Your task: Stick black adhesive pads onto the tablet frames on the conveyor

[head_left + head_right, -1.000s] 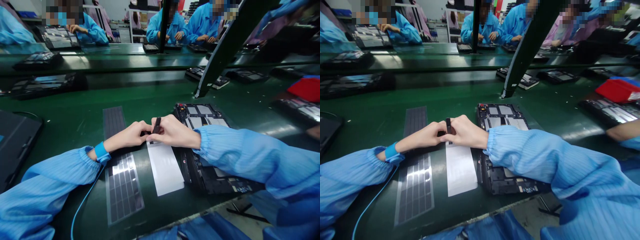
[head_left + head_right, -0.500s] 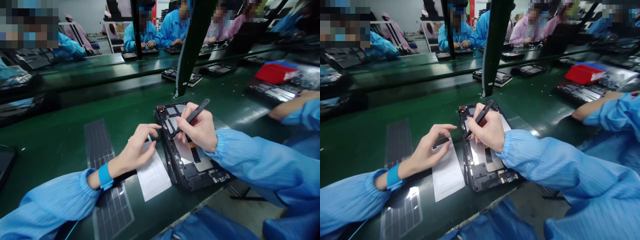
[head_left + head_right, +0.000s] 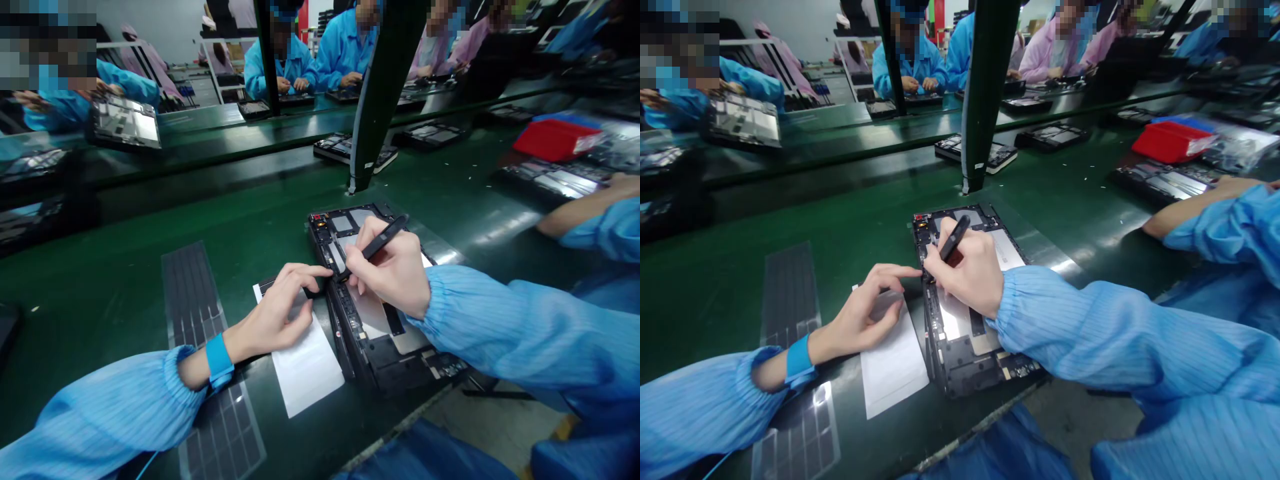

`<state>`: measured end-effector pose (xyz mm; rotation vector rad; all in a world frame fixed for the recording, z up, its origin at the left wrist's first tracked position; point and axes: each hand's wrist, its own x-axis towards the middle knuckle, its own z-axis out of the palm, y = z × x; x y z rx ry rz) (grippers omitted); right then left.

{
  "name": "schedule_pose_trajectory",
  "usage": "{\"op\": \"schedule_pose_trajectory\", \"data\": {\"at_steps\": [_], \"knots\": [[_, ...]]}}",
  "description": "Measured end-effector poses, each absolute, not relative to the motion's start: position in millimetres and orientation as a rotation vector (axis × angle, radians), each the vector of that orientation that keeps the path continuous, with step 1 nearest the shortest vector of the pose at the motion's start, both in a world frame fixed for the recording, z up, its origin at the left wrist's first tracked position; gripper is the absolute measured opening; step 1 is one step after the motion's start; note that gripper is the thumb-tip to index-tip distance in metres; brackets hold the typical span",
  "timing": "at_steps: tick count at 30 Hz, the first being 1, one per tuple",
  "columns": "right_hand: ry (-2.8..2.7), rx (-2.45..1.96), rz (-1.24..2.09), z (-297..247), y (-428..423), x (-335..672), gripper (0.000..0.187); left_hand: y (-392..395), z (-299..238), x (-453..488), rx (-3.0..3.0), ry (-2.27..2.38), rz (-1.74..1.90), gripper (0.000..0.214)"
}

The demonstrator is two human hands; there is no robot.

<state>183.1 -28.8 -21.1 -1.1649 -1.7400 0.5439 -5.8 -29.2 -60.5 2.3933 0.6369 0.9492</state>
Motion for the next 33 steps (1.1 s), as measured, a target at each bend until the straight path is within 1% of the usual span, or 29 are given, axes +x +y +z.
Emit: {"op": "schedule_pose_trajectory", "data": {"at_steps": [3,5,8,11,13,15,17,18,19,21,23,25,27,30,33], "knots": [[-1.839,-1.077,0.324,-20,-33,180,0.026,-27,-61,-7,2.44,0.6,0.941,0.029],[-1.887,-1.026,0.256,-21,-35,179,0.026,-25,-62,-8,2.463,0.59,0.918,0.029],[-1.859,-1.037,0.248,-19,-37,182,0.026,-26,-59,-4,2.52,0.6,0.873,0.028],[-1.703,-1.048,0.293,-4,-34,186,0.023,-34,-48,5,2.738,0.603,0.737,0.023],[-1.665,-1.007,0.349,13,-26,182,0.019,-36,-36,5,2.837,0.581,0.609,0.022],[-1.753,-0.941,0.425,28,-15,170,0.016,-29,-22,-10,2.786,0.669,0.566,0.027],[-1.91,-0.869,0.523,33,-4,149,0.017,-16,-11,-43,2.632,0.939,0.598,0.028],[-1.994,-0.834,0.594,32,1,136,0.018,-9,-8,-64,2.536,1.147,0.607,0.023],[-2.079,-0.796,0.685,27,5,121,0.018,-3,-5,-86,2.431,1.288,0.532,0.019],[-2.235,-0.718,0.919,11,10,90,0.018,6,-4,-127,2.225,1.419,0.275,0.024],[-2.336,-0.672,1.133,-8,12,61,0.016,9,-5,-155,2.069,1.413,0.014,0.029],[-2.356,-0.662,1.26,-25,13,39,0.014,11,-9,-167,1.994,1.354,-0.141,0.033],[-2.326,-0.661,1.301,-36,13,27,0.014,12,-14,-167,1.971,1.3,-0.178,0.037],[-2.294,-0.64,1.269,-41,12,23,0.012,16,-21,-159,1.945,1.265,-0.139,0.04],[-2.327,-0.638,1.267,-38,11,26,0.013,19,-23,-153,1.94,1.197,-0.113,0.037]]}}
